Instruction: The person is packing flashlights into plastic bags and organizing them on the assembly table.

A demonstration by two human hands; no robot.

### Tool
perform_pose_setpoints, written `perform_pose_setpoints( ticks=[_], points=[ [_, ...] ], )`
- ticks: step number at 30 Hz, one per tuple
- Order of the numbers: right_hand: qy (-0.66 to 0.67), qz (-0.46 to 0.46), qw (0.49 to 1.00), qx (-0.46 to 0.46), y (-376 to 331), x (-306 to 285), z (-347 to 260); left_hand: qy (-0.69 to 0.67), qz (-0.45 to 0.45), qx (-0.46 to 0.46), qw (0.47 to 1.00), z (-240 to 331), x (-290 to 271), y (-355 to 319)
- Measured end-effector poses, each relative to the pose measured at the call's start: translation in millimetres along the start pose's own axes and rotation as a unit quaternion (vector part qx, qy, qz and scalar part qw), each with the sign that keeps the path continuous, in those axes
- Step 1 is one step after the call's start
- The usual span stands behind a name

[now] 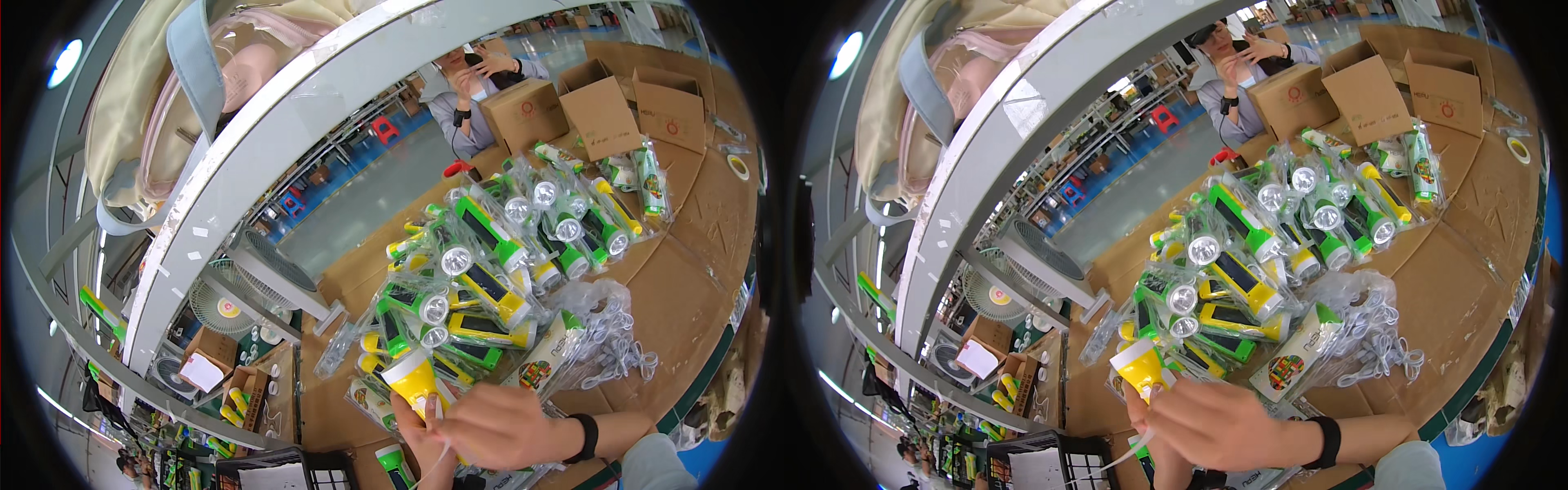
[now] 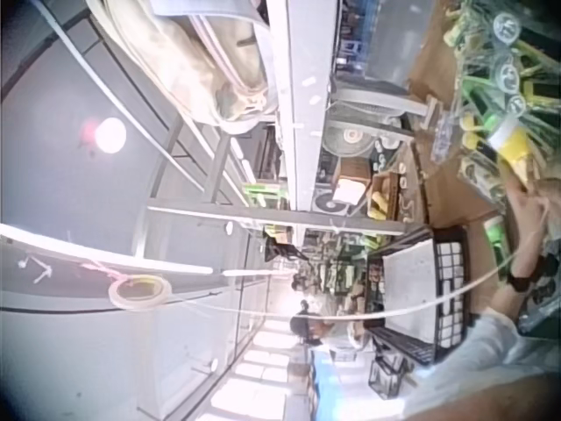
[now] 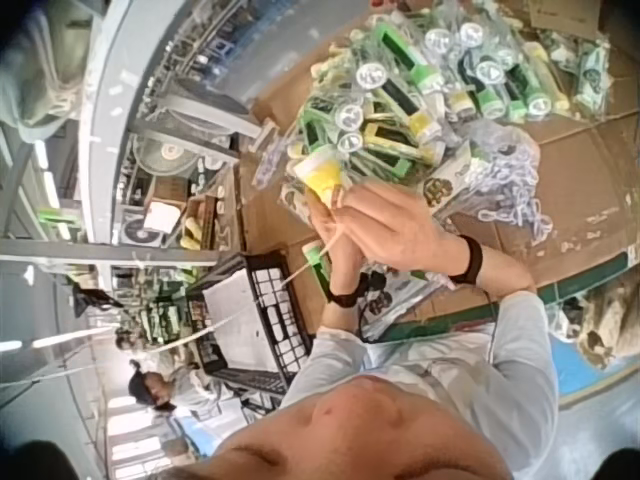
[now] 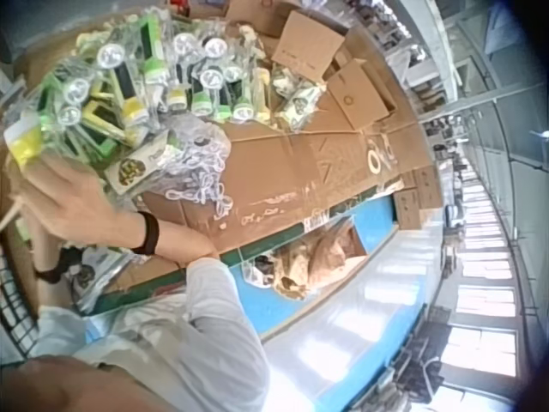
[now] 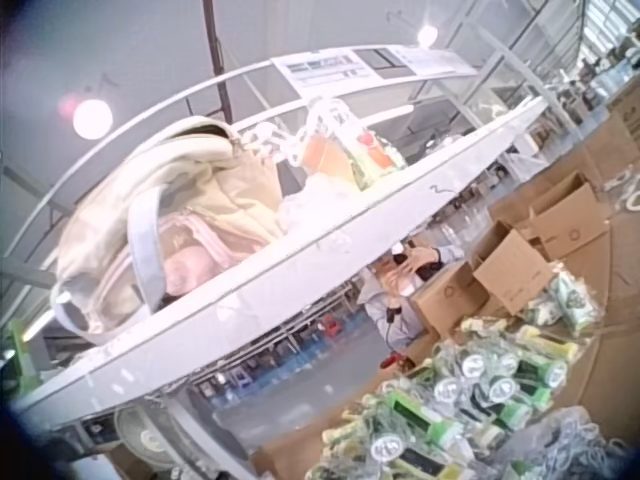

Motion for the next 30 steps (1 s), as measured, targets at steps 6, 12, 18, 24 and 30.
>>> perform_pose_setpoints(
  ticks=[6,12,18,24,30],
  points=[
    [0.175,-0.131,0.971,-0.097,-16.6,34.1,-80.0,-0.031,-0.036,-0.279,0.959,-44.4,-18.8,-9.1],
    [0.102,-0.292,0.944,0.113,-24.7,47.1,-30.6,0.348,0.18,-0.136,0.91,-109.7,-58.5,-40.8],
    [0.092,-0.227,0.961,0.13,-21.5,31.9,-6.0,0.126,-0.12,-0.225,0.959,-138.9,-86.6,-45.9],
    [-0.012,-0.215,0.963,0.16,-6.8,12.0,20.4,0.026,-0.025,-0.301,0.953,-103.3,-83.9,-64.9],
    [-0.085,-0.281,0.937,0.192,-16.7,14.9,30.4,0.441,-0.126,-0.038,0.888,-28.6,-95.8,-78.1]
  ],
)
Point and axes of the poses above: each hand's wrist, its own y-axis towards the middle knuckle, its own x-axis out of the palm, z = x × y, the point moved 4 cm from there along y, towards the middle knuckle, and after that the axes turned 9 degrees about -x, right-handed, at the moved point
